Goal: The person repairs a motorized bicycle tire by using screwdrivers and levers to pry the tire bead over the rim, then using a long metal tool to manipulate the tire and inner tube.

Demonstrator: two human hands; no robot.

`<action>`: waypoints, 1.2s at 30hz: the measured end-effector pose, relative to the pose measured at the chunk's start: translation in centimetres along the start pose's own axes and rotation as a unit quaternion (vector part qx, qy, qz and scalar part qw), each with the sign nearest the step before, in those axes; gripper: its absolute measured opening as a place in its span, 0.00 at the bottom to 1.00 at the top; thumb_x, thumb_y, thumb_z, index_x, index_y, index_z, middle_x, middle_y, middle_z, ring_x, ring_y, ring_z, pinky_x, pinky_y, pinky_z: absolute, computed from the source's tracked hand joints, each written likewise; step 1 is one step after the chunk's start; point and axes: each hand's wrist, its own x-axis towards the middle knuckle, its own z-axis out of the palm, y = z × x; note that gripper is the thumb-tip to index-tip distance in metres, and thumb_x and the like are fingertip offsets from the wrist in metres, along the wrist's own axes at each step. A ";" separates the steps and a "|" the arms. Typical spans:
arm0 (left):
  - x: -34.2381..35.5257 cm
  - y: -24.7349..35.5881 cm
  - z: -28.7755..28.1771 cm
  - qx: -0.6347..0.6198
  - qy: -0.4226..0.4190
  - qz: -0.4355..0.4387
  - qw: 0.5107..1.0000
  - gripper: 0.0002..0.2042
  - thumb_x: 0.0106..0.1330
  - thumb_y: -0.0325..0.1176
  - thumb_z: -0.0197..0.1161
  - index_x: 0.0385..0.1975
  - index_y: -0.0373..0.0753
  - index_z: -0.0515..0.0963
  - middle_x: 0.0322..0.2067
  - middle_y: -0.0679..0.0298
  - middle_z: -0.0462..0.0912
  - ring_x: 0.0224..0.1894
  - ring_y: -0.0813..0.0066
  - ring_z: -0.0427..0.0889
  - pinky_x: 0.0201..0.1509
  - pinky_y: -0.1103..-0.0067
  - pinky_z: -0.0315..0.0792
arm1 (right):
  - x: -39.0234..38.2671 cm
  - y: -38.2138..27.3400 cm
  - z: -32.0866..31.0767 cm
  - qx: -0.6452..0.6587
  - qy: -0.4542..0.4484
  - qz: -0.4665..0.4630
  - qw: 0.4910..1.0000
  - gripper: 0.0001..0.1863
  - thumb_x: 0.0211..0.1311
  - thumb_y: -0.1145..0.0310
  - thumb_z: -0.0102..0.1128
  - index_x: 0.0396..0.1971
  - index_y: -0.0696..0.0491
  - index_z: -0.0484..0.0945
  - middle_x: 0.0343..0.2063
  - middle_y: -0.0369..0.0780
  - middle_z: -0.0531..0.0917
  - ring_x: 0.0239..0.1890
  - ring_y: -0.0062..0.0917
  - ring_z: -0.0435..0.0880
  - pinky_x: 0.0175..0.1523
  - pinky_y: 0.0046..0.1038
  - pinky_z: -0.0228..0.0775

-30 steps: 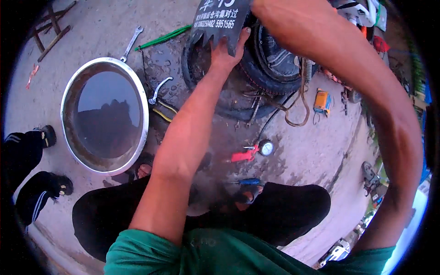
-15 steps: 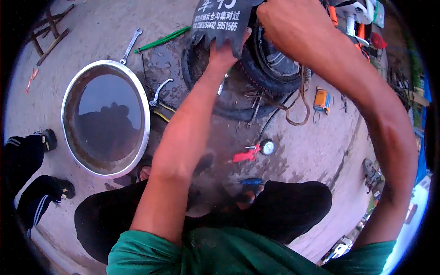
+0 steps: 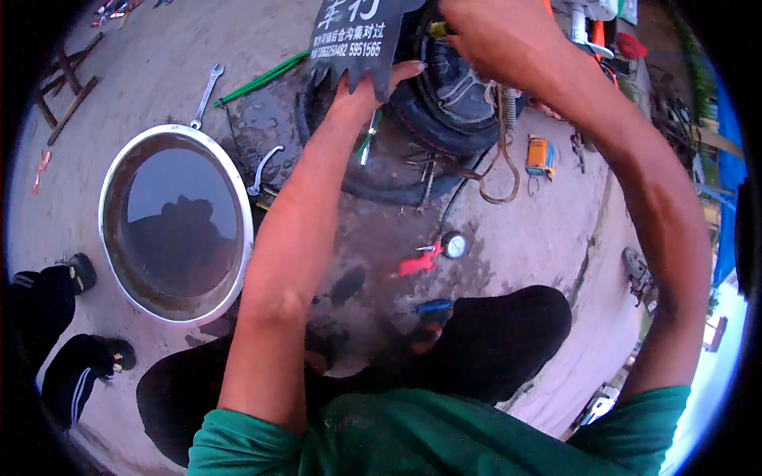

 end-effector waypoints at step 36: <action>2.0 1.2 -2.3 0.107 -0.071 0.024 0.991 0.46 0.52 0.47 0.81 0.69 0.34 0.66 0.64 0.53 0.76 0.66 0.60 0.75 0.73 0.67 0.67 | -5.1 1.2 10.9 0.208 0.255 0.071 0.942 0.16 0.65 0.63 0.68 0.51 0.50 0.82 0.46 0.41 0.84 0.42 0.39 0.87 0.42 0.37 0.79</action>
